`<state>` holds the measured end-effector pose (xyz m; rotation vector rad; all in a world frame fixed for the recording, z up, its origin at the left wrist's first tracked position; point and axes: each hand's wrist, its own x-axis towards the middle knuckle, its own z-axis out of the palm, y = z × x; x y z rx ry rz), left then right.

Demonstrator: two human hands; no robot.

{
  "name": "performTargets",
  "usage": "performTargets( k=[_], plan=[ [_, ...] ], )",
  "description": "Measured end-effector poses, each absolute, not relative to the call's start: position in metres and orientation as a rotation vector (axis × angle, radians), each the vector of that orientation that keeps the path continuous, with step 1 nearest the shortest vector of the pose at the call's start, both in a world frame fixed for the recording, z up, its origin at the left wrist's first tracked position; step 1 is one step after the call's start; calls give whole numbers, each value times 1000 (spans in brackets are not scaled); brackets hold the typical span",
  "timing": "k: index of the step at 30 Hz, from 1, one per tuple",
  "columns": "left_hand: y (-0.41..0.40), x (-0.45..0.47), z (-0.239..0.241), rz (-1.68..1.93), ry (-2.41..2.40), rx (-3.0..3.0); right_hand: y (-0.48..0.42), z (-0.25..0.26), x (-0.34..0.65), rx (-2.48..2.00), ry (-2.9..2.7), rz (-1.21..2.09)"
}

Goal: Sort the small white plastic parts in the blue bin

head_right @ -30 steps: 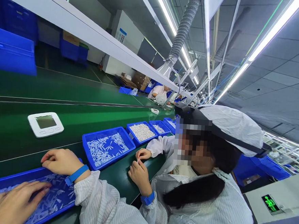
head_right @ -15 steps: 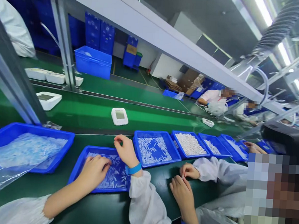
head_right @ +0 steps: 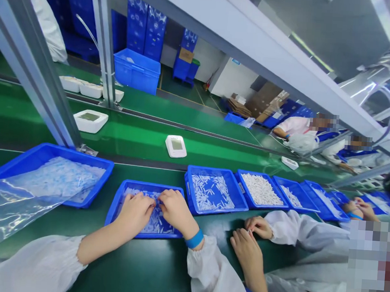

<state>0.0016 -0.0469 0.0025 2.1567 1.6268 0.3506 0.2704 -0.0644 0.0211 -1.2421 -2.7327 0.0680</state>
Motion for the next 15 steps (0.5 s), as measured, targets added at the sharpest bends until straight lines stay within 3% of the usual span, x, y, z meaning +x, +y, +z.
performTargets(
  k=[6,15],
  plan=[
    [-41,-4,1,365,1655,2120,-4,6,154,-1189,-2842,114],
    [-36,-11,6,460,1730,2112,14,5,140,-1170,-2860,149]
  ],
)
